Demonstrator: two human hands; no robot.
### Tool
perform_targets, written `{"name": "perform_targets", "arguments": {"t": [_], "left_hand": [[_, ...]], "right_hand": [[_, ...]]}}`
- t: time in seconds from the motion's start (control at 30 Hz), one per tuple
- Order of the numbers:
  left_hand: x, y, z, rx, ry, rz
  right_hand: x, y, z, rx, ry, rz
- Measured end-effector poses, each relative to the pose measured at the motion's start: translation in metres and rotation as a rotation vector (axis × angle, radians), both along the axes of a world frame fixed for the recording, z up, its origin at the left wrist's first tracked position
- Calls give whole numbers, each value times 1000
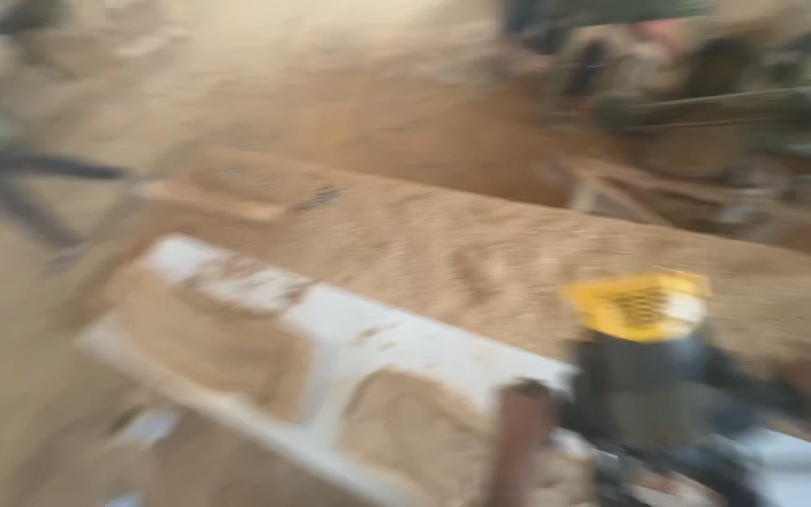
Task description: The person uses a yellow electric wood router to carve a decorative pattern into a rectangular wooden board. They guide the tool along the surface, creating grooves and removing material to form a design. The work is performed on a white workbench in a workshop environment.
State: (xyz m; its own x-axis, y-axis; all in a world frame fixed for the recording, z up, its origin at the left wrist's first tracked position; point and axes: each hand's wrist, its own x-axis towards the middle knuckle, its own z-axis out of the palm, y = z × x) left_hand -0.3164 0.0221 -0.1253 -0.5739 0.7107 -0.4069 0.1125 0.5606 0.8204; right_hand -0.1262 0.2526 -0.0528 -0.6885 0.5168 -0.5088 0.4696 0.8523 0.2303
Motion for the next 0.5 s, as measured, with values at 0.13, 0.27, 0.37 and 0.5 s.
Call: {"name": "perform_targets", "arguments": {"t": [0.13,0.27,0.37,0.5], "left_hand": [[-80,-13,8,338,1139,-376],[-138,-8,13,-172,754,-129],[-175,-7,8,-218,615,-119],[-238,-48,-1,-183,541,-132]], "right_hand": [[-38,-23,46,-63,9,95],[-102,-60,45,-112,119,147],[-175,-119,45,-86,273,260],[-270,-241,92,-74,364,197]]}}
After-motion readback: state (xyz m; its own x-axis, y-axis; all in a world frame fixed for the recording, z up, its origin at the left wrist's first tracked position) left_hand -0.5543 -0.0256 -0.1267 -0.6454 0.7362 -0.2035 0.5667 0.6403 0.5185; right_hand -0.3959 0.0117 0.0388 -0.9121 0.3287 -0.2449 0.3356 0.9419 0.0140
